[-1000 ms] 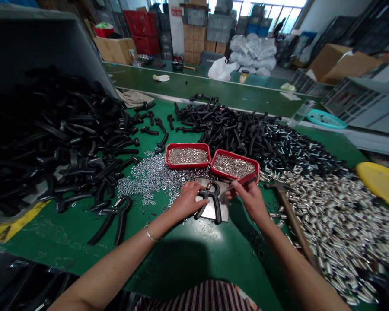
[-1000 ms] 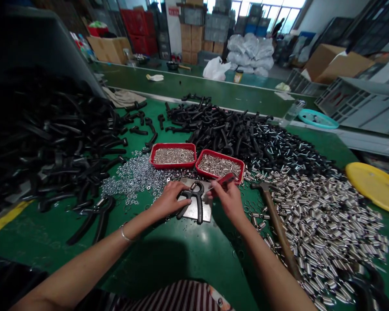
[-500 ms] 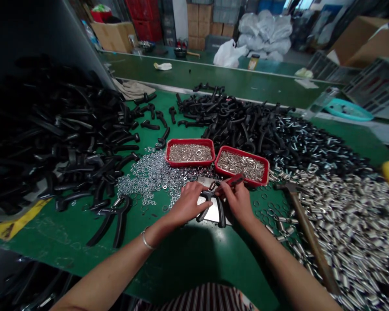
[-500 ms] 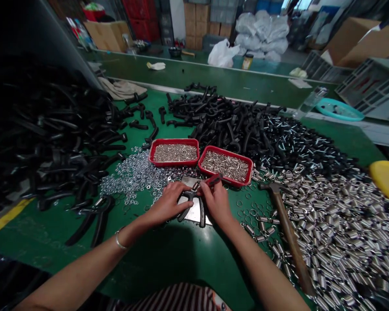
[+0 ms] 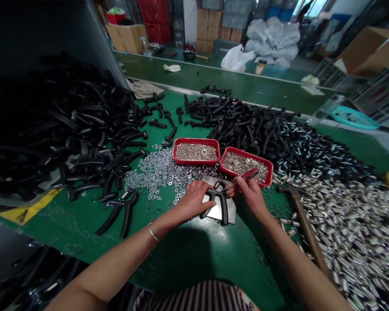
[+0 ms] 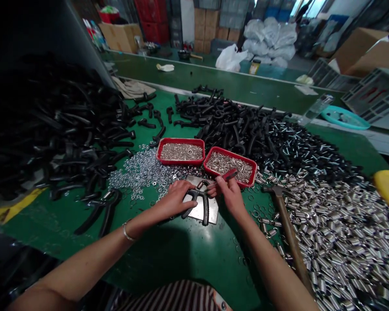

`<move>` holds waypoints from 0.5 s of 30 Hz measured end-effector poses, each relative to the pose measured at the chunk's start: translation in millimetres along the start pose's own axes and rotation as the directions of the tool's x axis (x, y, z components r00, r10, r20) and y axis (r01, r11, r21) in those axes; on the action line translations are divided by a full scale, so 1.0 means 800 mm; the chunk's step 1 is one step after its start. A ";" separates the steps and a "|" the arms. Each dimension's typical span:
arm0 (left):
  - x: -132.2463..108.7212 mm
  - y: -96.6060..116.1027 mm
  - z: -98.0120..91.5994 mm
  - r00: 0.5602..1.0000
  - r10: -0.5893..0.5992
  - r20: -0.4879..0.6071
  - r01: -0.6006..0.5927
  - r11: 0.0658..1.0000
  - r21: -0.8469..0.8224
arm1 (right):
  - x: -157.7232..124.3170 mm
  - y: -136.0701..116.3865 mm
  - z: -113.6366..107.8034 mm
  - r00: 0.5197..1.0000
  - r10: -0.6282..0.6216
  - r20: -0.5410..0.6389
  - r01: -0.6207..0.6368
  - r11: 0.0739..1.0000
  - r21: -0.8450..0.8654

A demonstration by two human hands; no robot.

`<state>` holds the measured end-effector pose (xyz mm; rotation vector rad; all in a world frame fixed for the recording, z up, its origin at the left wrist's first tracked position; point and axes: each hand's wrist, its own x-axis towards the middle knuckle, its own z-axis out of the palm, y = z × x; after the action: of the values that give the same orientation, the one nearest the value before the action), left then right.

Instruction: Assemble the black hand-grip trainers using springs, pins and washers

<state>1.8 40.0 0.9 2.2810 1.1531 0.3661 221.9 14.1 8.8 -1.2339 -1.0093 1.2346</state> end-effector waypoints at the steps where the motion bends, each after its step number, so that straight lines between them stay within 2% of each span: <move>1: 0.000 0.000 0.000 1.000 -0.003 0.000 0.003 1.000 -0.002 | -0.006 0.006 -0.002 1.000 -0.006 -0.020 0.005 1.000 -0.017; 7: -0.001 -0.002 0.000 1.000 0.006 0.000 -0.006 1.000 -0.012 | -0.015 0.022 0.007 0.999 -0.018 -0.032 0.016 0.997 -0.070; 10: -0.001 -0.002 0.000 1.000 0.003 0.002 -0.003 1.000 -0.010 | -0.020 0.016 0.015 0.996 -0.080 -0.043 0.065 0.960 -0.273; 11: -0.001 -0.002 0.000 1.000 0.002 0.004 -0.002 1.000 -0.010 | -0.022 0.012 0.018 0.993 -0.117 -0.019 0.099 0.910 -0.402; 13: 0.000 -0.001 -0.001 1.000 0.002 0.012 -0.002 1.000 -0.009 | -0.023 0.003 0.027 0.981 -0.177 0.079 0.185 0.728 -0.660; 15: 0.000 0.001 -0.001 1.000 0.001 0.018 -0.001 1.000 0.004 | -0.019 -0.006 0.034 0.969 -0.180 0.170 0.243 0.561 -0.791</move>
<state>1.9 40.0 2.0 2.2836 1.1449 0.3439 193.8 2.9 17.7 -1.6854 -1.8442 0.5878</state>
